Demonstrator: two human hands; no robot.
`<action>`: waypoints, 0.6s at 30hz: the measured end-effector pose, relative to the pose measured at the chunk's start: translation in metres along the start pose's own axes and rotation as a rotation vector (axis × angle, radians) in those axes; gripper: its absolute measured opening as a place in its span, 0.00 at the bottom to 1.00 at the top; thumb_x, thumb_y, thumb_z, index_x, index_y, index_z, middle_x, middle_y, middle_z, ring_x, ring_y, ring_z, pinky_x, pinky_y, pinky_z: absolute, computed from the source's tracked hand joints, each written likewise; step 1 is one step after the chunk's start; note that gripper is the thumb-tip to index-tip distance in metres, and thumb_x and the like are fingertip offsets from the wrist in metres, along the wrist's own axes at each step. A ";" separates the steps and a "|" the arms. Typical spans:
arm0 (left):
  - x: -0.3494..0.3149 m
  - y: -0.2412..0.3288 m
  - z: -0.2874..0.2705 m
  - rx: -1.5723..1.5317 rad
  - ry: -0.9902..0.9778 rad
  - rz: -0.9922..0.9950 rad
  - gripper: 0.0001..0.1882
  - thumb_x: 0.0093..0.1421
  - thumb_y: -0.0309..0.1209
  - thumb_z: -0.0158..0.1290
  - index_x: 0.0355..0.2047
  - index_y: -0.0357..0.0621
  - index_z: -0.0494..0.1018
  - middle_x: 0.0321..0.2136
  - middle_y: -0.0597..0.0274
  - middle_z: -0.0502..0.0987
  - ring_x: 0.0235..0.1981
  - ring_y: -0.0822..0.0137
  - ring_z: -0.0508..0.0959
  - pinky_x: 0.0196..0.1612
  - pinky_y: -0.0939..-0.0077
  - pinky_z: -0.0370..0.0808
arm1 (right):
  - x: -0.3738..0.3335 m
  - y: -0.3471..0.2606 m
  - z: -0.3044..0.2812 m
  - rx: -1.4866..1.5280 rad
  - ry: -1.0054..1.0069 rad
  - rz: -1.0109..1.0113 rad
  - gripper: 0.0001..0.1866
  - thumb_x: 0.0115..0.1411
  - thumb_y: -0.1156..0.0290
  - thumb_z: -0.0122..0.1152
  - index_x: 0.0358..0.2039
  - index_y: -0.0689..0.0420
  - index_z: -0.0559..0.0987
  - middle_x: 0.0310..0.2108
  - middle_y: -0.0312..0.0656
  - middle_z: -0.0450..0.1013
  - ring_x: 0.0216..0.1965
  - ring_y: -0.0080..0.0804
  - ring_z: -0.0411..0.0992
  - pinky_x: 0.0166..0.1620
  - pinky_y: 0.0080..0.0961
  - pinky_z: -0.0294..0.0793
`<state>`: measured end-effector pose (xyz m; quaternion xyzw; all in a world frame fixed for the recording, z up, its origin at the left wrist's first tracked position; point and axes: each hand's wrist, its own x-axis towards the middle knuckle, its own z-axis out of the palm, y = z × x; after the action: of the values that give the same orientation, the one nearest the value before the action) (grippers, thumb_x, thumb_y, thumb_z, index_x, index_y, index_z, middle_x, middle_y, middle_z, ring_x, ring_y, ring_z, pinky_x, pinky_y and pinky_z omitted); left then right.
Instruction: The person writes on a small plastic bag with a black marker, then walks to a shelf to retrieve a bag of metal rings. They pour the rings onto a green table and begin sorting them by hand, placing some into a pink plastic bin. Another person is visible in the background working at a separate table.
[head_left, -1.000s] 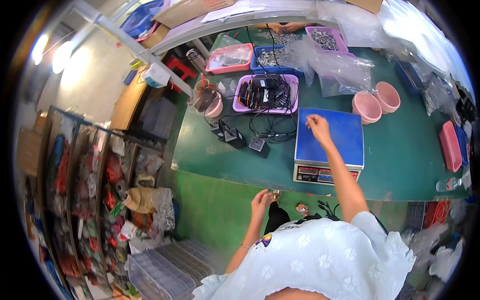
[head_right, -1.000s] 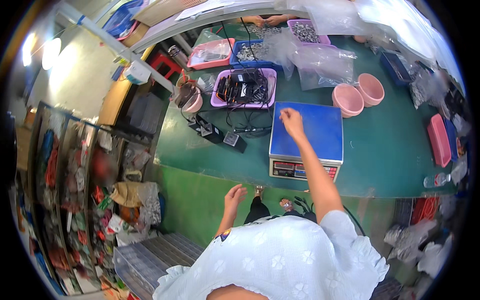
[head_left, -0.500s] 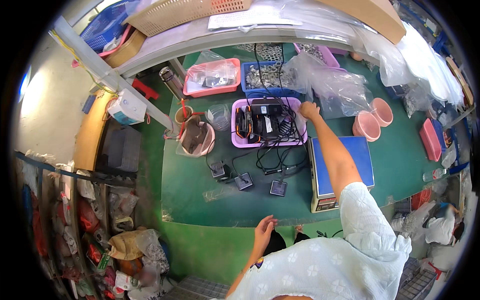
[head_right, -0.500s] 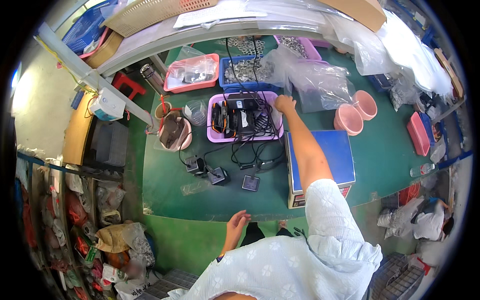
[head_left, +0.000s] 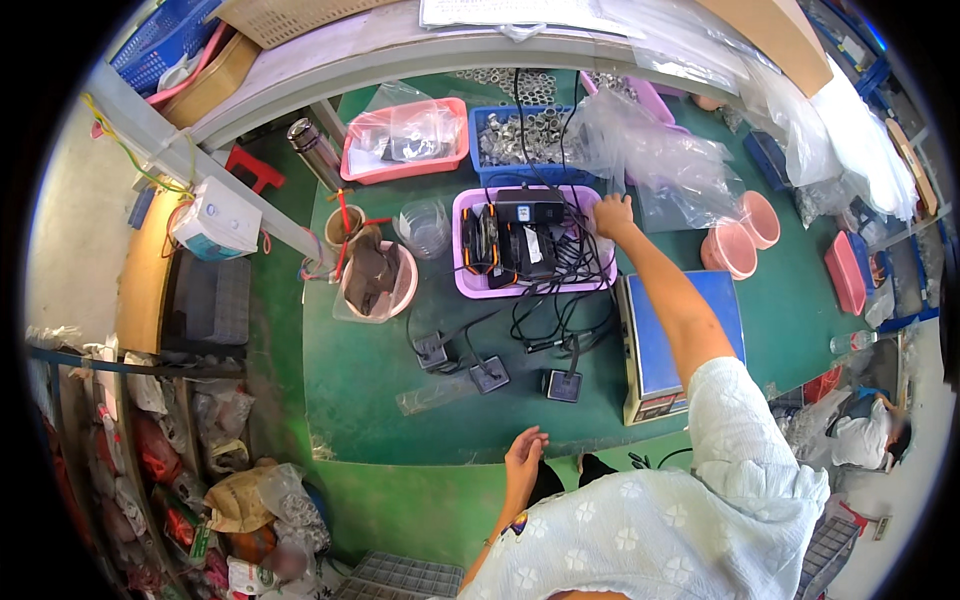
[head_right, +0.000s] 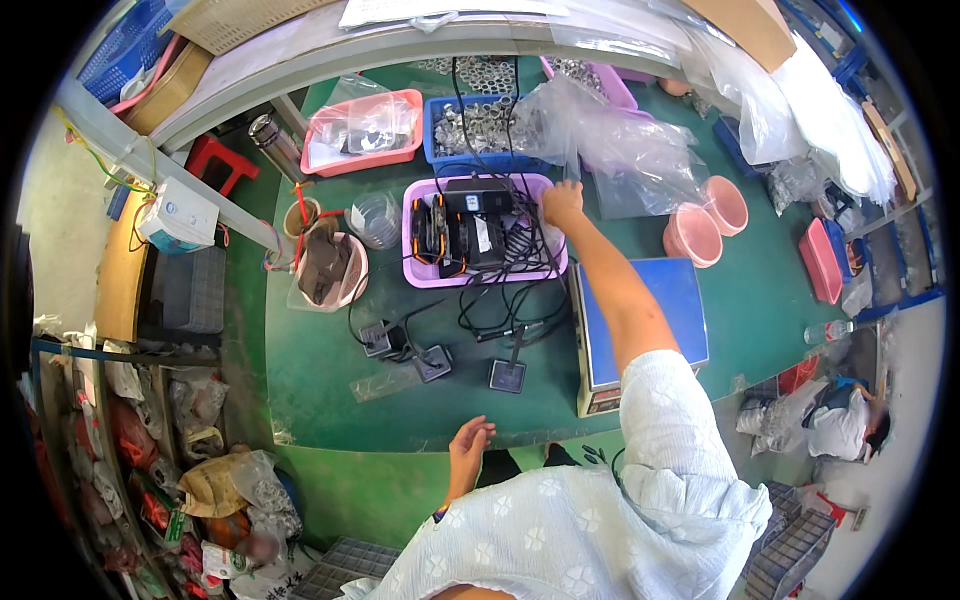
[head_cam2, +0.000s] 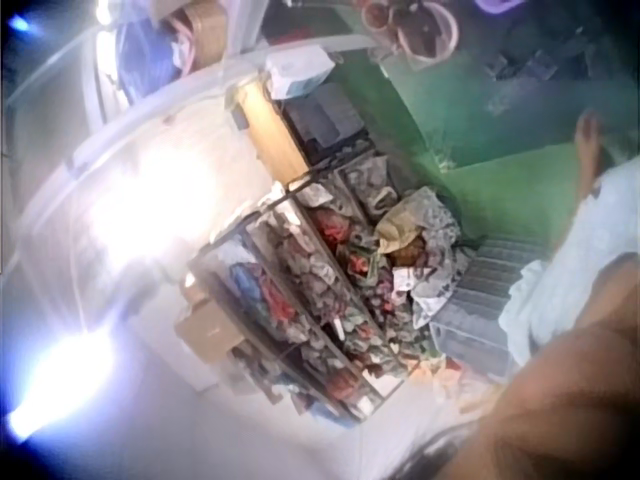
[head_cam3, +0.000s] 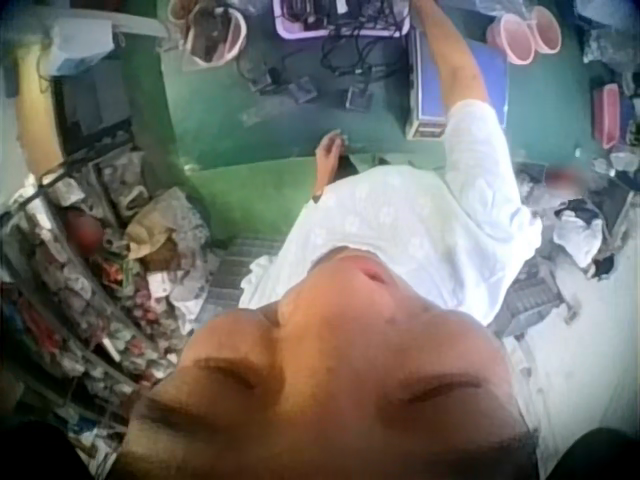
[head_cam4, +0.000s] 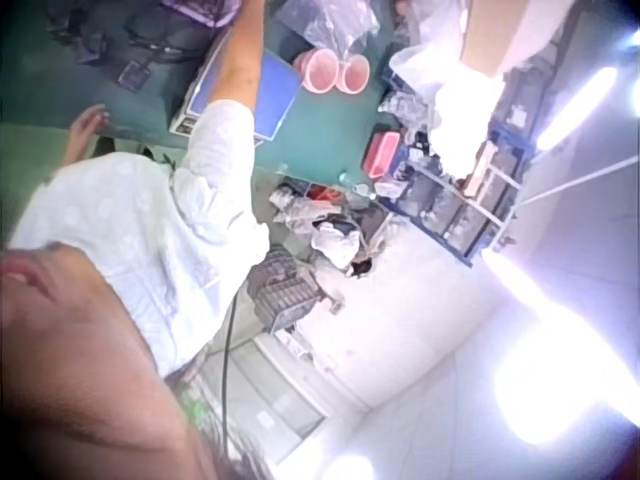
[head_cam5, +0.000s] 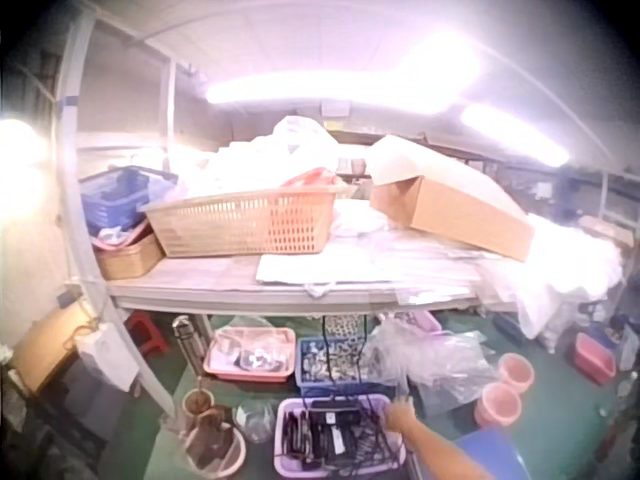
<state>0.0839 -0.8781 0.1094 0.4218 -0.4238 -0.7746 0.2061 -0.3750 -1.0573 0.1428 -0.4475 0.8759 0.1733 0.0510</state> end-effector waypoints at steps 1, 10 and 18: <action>0.002 0.000 0.001 0.000 -0.004 -0.002 0.16 0.61 0.29 0.47 0.48 0.36 0.67 0.39 0.59 0.75 0.39 0.71 0.74 0.41 0.80 0.69 | -0.001 -0.001 0.003 -0.004 0.025 -0.007 0.15 0.53 0.65 0.49 0.40 0.54 0.77 0.46 0.45 0.68 0.52 0.42 0.62 0.53 0.46 0.56; 0.014 0.003 0.005 -0.019 -0.030 -0.010 0.15 0.61 0.29 0.47 0.48 0.36 0.67 0.39 0.59 0.76 0.38 0.71 0.74 0.41 0.80 0.70 | -0.011 0.011 0.004 0.074 0.236 0.058 0.12 0.53 0.65 0.51 0.30 0.56 0.79 0.42 0.41 0.70 0.48 0.40 0.64 0.51 0.45 0.58; 0.016 0.006 0.005 -0.005 -0.050 -0.007 0.15 0.61 0.28 0.47 0.48 0.37 0.68 0.38 0.60 0.76 0.38 0.71 0.74 0.40 0.80 0.69 | -0.016 0.029 0.006 0.644 0.486 0.268 0.10 0.54 0.65 0.54 0.30 0.55 0.81 0.27 0.43 0.75 0.29 0.42 0.72 0.35 0.37 0.68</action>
<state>0.0708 -0.8894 0.1081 0.4034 -0.4256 -0.7865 0.1940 -0.3894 -1.0275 0.1484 -0.3188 0.9222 -0.2146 -0.0430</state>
